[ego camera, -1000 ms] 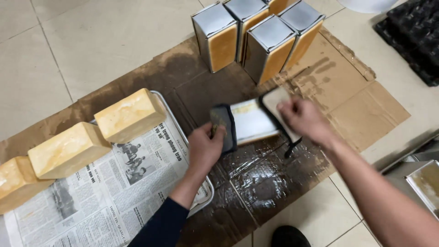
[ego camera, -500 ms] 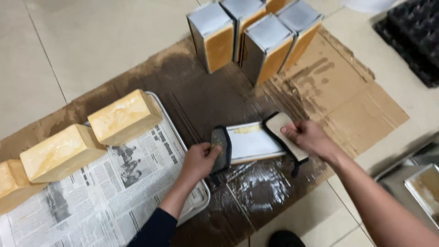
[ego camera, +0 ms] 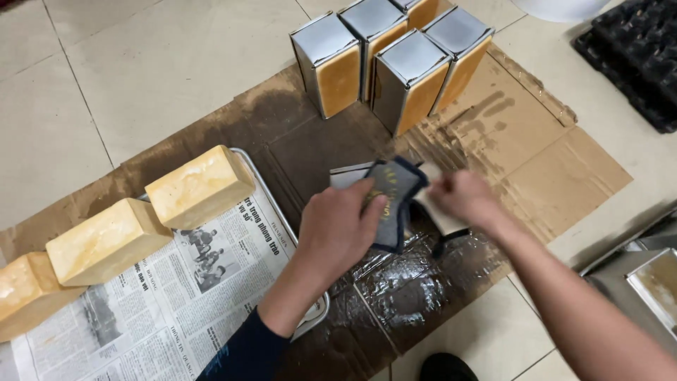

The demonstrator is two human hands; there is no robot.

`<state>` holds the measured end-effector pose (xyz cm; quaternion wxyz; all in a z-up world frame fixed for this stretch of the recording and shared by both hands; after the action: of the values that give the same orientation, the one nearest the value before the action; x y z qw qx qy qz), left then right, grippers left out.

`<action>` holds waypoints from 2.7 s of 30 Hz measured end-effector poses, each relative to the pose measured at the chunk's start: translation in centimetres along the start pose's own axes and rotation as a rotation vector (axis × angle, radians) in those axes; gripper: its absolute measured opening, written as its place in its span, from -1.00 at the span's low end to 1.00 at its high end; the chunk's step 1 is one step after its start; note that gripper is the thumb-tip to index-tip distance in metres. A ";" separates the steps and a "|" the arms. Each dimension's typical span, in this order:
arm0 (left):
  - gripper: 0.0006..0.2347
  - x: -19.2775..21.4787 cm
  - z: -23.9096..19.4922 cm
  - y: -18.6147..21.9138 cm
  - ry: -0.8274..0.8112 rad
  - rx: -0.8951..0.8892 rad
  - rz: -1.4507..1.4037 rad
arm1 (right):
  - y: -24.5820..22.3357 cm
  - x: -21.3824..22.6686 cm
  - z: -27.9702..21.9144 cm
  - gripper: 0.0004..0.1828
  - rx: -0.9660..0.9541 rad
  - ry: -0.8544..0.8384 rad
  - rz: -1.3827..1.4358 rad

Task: Removing rectangular baked cakes from metal molds using oven mitts and placing them onto a tray.

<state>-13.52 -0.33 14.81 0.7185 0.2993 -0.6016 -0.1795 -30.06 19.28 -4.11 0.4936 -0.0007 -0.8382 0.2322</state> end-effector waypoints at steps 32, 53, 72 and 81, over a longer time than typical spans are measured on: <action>-0.70 -10.9 0.4 -16.4 -0.083 0.375 -0.334 | 5.3 -0.4 0.6 -0.52 -0.147 0.037 0.238; -0.59 -10.7 -2.5 -17.7 -0.173 0.530 -0.187 | 4.2 0.8 -0.6 -0.48 -0.108 -0.119 0.123; -0.70 -1.1 -11.4 -18.3 -0.103 0.793 -0.630 | -17.0 4.1 -4.8 -0.58 0.234 -0.270 -0.108; -0.70 11.7 -36.9 -35.1 0.467 1.099 -0.714 | -44.9 -13.4 -17.4 -0.64 0.818 -0.214 -0.200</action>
<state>28.42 -26.23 -2.64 0.4703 0.8300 -0.2998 -0.0052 1.48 -17.13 9.40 0.3835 0.3002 -0.7197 0.4948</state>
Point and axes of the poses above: each hand's wrist, its own z-axis towards the middle knuckle, its own x-axis out of the back of the hand, y = z × x, the point moved 10 cm from there along z, towards the middle knuckle, and after that the axes turned 1 degree about -x, right-handed, at the moved point
